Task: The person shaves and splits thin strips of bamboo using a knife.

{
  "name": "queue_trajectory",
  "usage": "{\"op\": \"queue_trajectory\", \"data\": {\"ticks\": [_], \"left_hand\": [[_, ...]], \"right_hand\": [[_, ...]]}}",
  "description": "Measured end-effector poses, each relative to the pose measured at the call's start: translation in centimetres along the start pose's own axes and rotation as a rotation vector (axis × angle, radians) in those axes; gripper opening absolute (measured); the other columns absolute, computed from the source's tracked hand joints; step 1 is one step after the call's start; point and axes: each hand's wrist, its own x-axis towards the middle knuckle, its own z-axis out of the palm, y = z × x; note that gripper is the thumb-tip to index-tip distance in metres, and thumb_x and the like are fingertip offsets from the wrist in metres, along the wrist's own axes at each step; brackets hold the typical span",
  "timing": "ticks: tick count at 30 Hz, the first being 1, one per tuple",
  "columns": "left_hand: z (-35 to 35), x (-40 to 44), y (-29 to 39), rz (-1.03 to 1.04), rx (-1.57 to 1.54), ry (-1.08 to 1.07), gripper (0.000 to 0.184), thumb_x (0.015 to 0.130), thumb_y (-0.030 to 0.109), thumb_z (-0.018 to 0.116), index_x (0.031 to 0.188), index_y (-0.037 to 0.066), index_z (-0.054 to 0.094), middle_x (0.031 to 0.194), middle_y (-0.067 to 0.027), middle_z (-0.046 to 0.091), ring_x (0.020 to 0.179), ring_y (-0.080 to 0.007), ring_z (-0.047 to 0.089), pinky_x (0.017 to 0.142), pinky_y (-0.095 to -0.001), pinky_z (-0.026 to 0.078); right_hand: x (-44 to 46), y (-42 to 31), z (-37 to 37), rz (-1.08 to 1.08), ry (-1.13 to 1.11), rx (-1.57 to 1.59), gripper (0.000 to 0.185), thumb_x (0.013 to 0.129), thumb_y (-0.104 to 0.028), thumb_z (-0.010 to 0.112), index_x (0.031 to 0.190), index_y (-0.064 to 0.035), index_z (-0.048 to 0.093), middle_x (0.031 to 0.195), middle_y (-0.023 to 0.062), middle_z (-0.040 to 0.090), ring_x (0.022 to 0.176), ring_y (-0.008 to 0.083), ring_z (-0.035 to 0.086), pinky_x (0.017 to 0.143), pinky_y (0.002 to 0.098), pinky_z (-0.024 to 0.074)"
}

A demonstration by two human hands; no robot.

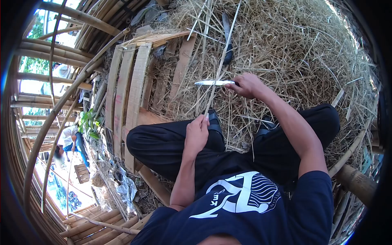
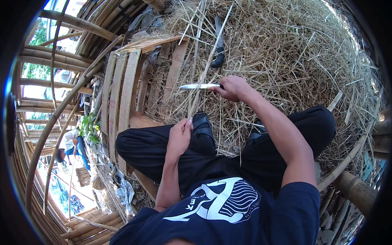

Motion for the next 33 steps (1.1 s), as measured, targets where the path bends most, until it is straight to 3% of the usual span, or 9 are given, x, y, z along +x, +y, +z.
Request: {"op": "queue_trajectory", "data": {"ticks": [3,4,5,7,10,12,16,25,33], "left_hand": [[-0.8,0.4,0.1,0.082,0.073,0.092,0.029,0.098,0.018,0.048,0.079,-0.002,0.054,0.059,-0.0139,0.051,0.051,-0.0225,0.049,0.053,-0.0348,0.038],[-1.1,0.6,0.5,0.089,0.076,0.089,0.025,0.097,0.016,0.048,0.083,-0.003,0.056,0.066,-0.0202,0.057,0.061,-0.0368,0.057,0.059,-0.0409,0.043],[-0.9,0.6,0.2,0.091,0.071,0.094,0.025,0.097,0.016,0.048,0.083,-0.003,0.056,0.066,-0.0202,0.057,0.061,-0.0368,0.057,0.059,-0.0409,0.043],[-0.3,0.9,-0.4,0.17,0.225,0.194,0.024,0.097,0.016,0.047,0.086,-0.003,0.057,0.072,-0.0233,0.06,0.07,-0.0429,0.06,0.063,-0.0467,0.045],[-0.2,0.2,0.8,0.105,0.386,0.148,0.024,0.097,0.017,0.046,0.088,-0.002,0.057,0.075,-0.0262,0.061,0.076,-0.0462,0.059,0.066,-0.0522,0.045],[0.2,-0.2,1.3,0.108,0.374,0.133,0.025,0.098,0.018,0.045,0.088,-0.002,0.057,0.076,-0.0272,0.06,0.076,-0.0465,0.059,0.065,-0.0534,0.045],[0.5,-0.5,0.9,0.086,0.416,0.092,0.024,0.098,0.018,0.045,0.089,-0.001,0.056,0.075,-0.029,0.059,0.074,-0.0472,0.059,0.063,-0.0545,0.045],[1.0,-0.3,-0.3,0.285,0.268,0.177,0.019,0.096,0.012,0.048,0.084,-0.003,0.052,0.068,-0.0271,0.056,0.07,-0.0485,0.056,0.059,-0.0534,0.041],[0.9,-0.7,0.8,0.251,0.229,0.137,0.019,0.096,0.01,0.05,0.081,-0.002,0.049,0.067,-0.0279,0.054,0.068,-0.0469,0.056,0.054,-0.0498,0.04]], "right_hand": [[0.1,-1.4,-0.5,0.074,-0.132,0.19,0.067,0.094,-0.06,0.04,0.083,0.0014,0.066,0.07,0.0208,0.064,0.07,0.0402,0.062,0.068,0.0484,0.0486],[-0.3,-2.2,-0.3,0.097,-0.131,0.317,0.067,0.095,-0.059,0.04,0.083,0.002,0.066,0.07,0.0212,0.063,0.07,0.04,0.062,0.068,0.0483,0.0481],[-0.7,-2.9,-0.5,0.118,-0.124,0.438,0.067,0.095,-0.058,0.041,0.082,0.0027,0.066,0.069,0.0217,0.062,0.069,0.0398,0.061,0.068,0.0482,0.0475],[-1.7,-4.6,-1.2,-0.018,-0.06,0.218,0.061,0.096,-0.052,0.043,0.079,0.0017,0.065,0.059,0.0201,0.057,0.059,0.0399,0.057,0.062,0.0464,0.0473],[-1.3,-4.4,-1.5,0.017,-0.05,0.215,0.059,0.096,-0.051,0.044,0.077,0.0004,0.066,0.059,0.0209,0.057,0.06,0.041,0.057,0.062,0.0476,0.0469],[-0.6,-2.9,-1.8,0.138,-0.081,0.105,0.061,0.096,-0.052,0.043,0.078,0.0012,0.066,0.074,0.0248,0.064,0.075,0.0419,0.063,0.072,0.0497,0.0493],[-0.4,-1.3,-0.1,0.005,0.026,0.017,0.059,0.095,-0.054,0.042,0.086,-0.0006,0.066,0.077,0.0247,0.065,0.078,0.0419,0.063,0.072,0.0499,0.0506],[-0.2,-0.7,-2.1,-0.014,0.005,-0.151,0.058,0.093,-0.058,0.042,0.084,-0.0058,0.068,0.076,0.0199,0.066,0.076,0.0392,0.064,0.068,0.0483,0.0512],[0.2,0.8,-1.8,-0.035,0.061,-0.2,0.056,0.091,-0.057,0.05,0.072,-0.0058,0.065,0.068,0.0181,0.064,0.069,0.0376,0.064,0.062,0.0462,0.0505]]}}
